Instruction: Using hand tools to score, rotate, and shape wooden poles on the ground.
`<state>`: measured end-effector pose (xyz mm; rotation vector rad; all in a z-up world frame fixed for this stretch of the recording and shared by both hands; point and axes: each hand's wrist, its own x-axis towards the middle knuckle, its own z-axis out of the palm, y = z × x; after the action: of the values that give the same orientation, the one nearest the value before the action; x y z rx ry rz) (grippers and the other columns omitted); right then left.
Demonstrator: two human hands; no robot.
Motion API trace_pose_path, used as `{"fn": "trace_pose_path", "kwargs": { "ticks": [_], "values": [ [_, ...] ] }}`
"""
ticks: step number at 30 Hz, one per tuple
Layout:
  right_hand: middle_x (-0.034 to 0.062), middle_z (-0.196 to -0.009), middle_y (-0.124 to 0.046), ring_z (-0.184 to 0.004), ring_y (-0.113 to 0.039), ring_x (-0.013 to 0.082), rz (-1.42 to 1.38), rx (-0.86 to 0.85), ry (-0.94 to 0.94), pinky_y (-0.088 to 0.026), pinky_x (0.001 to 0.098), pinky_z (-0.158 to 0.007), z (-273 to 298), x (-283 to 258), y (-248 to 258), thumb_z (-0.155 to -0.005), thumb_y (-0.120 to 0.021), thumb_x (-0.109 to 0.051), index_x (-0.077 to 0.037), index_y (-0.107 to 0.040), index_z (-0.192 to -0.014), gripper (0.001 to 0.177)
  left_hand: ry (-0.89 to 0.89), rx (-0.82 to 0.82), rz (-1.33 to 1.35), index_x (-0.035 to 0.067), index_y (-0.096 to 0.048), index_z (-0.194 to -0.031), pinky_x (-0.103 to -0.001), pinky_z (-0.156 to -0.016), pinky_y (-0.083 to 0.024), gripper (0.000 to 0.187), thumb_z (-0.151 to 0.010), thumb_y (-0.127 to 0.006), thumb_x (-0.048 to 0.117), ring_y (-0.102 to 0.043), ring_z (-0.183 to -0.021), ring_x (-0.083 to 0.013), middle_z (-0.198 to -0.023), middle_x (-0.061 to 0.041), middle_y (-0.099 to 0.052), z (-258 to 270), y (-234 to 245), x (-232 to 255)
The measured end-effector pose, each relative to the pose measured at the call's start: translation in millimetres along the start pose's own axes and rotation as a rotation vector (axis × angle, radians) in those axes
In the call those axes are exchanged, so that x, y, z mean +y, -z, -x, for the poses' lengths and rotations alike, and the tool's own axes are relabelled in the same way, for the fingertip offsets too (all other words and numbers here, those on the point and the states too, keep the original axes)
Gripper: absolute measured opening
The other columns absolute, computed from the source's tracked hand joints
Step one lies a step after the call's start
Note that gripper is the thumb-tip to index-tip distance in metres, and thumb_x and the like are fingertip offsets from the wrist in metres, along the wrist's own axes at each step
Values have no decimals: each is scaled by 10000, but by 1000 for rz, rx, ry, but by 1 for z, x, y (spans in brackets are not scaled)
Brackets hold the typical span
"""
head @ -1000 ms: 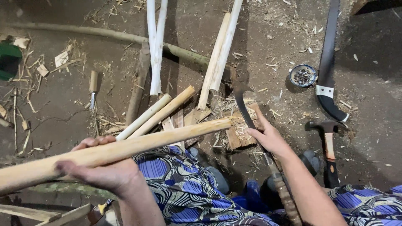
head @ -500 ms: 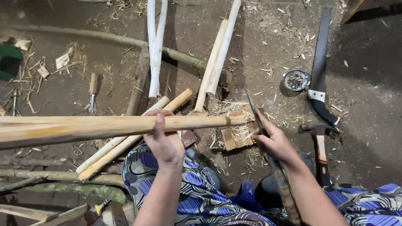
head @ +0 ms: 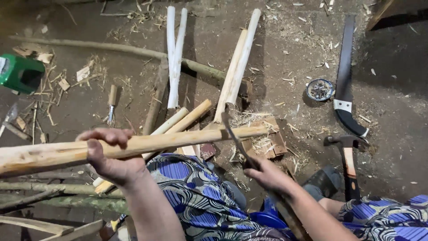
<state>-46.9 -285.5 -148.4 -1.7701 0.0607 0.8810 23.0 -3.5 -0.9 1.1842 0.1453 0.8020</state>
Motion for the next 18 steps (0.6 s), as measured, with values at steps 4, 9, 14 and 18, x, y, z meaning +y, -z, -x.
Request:
{"fn": "trace_pose_path", "kwargs": {
  "ticks": [4, 9, 14, 18],
  "values": [
    [9, -735, -624, -564, -542, 93, 143, -139, -116, -470, 177, -518, 5, -31, -9, -885, -558, -123, -108, -608, -938, 75, -15, -10, 152, 150, -541, -775, -209, -536, -533, 186, -780, -714, 218, -548, -499, -76, -594, 69, -539, 15, -30, 24],
    [42, -556, -602, -412, -488, 210, 103, -120, 512, -431, 322, -415, 58, -76, -17, -741, -535, -98, -64, -529, -811, 79, -149, -144, 198, 131, -576, -835, -191, -515, -542, 80, -854, -653, 145, -573, -530, -84, -641, 37, -564, 27, -38, 19],
    [34, -704, -563, -512, -462, 119, -26, -185, 24, -421, 224, -447, 16, -53, -4, -860, -453, -9, -76, -537, -933, 131, -92, -85, 143, 146, -500, -815, -192, -524, -454, 86, -836, -582, 159, -495, -515, -70, -609, 50, -491, 36, -46, 24],
    [41, -633, -451, -441, -295, 111, -406, 34, -243, -241, 207, -371, -24, -1, 13, -858, -375, 67, -16, -566, -951, 228, -47, -97, 181, 151, -493, -814, -191, -529, -432, 82, -832, -573, 145, -491, -524, -68, -621, 41, -510, 35, -43, 25]
  ]
}}
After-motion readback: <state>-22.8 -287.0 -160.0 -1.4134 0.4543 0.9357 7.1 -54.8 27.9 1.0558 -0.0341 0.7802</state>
